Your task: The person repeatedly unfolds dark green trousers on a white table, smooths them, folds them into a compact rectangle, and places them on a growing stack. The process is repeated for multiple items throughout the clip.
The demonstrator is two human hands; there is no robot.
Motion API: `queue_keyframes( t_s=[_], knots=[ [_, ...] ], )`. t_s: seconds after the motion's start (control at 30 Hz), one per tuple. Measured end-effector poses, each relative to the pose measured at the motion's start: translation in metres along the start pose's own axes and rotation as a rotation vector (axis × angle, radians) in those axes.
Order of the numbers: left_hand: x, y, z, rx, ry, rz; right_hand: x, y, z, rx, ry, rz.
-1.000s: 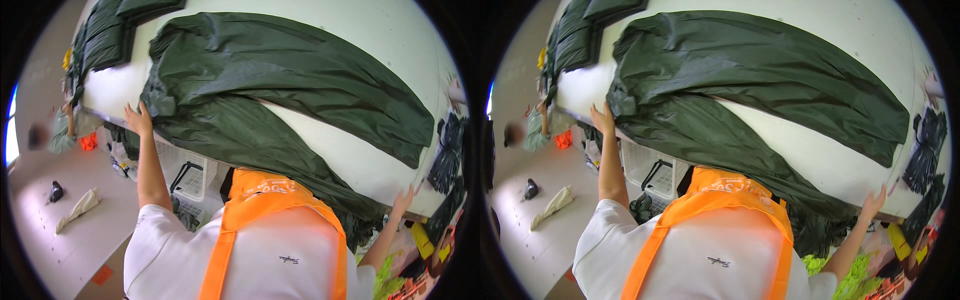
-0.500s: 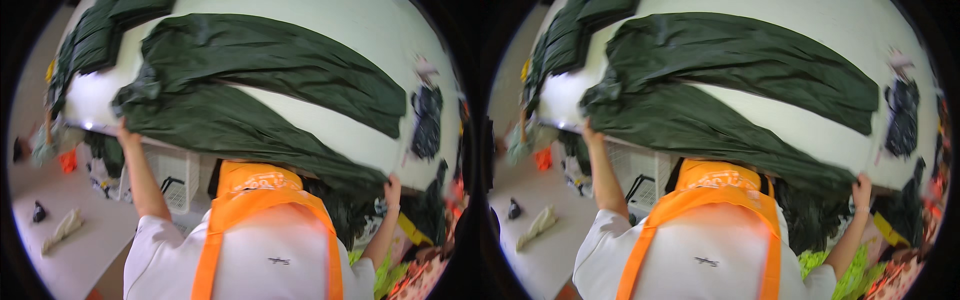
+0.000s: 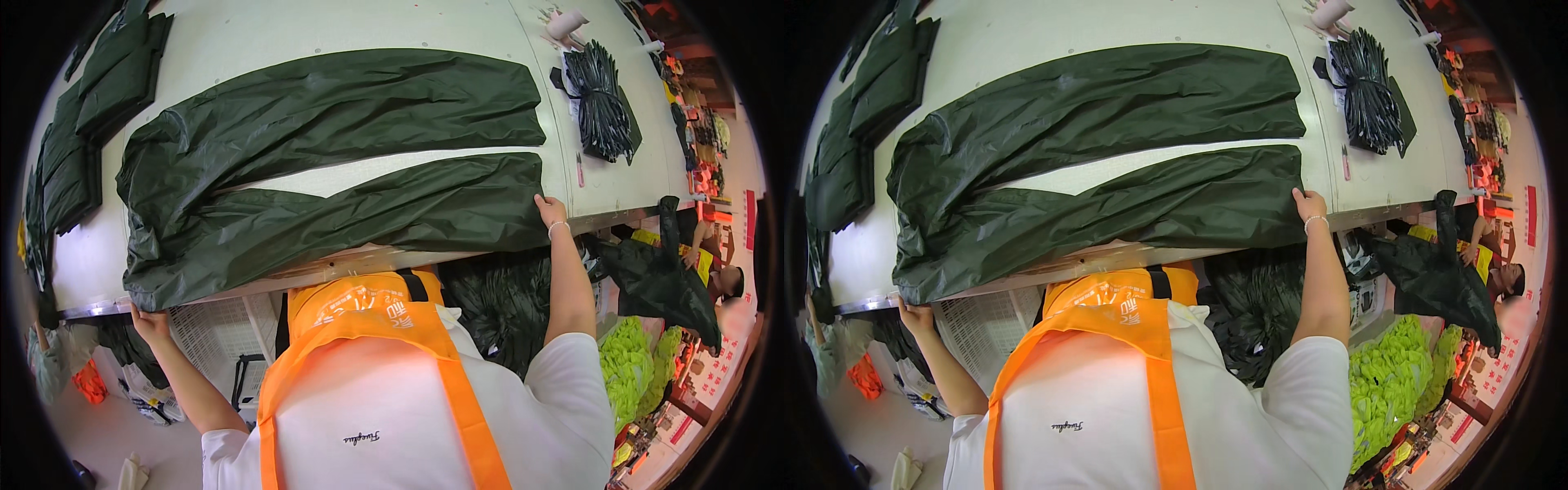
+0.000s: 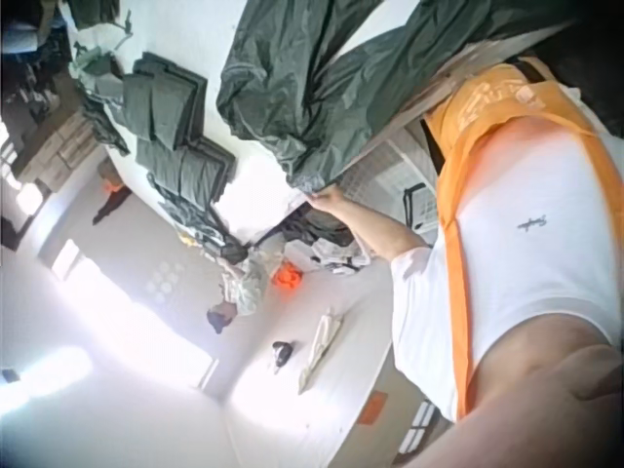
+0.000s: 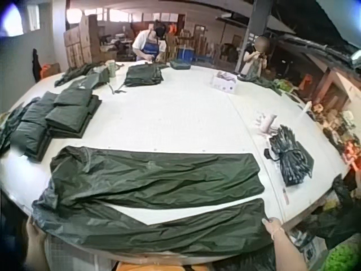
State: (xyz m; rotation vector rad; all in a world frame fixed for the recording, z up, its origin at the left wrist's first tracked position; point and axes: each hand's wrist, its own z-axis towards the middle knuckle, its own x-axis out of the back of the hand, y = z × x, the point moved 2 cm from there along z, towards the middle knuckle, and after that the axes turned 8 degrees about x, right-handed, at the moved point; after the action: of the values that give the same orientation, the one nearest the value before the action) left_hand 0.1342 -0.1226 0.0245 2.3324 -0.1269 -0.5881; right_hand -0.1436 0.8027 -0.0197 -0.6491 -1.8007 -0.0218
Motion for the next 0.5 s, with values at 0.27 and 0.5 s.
queue_keyframes(
  t_s=[0.27,0.5],
  knots=[
    [-0.011,-0.025,-0.003,0.064,-0.002,-0.044,-0.011,-0.01,0.065,-0.036,0.161,0.206],
    [-0.046,0.038,-0.012,-0.199,-0.089,0.054,0.103,-0.024,0.105,0.488,0.353,0.475]
  ],
)
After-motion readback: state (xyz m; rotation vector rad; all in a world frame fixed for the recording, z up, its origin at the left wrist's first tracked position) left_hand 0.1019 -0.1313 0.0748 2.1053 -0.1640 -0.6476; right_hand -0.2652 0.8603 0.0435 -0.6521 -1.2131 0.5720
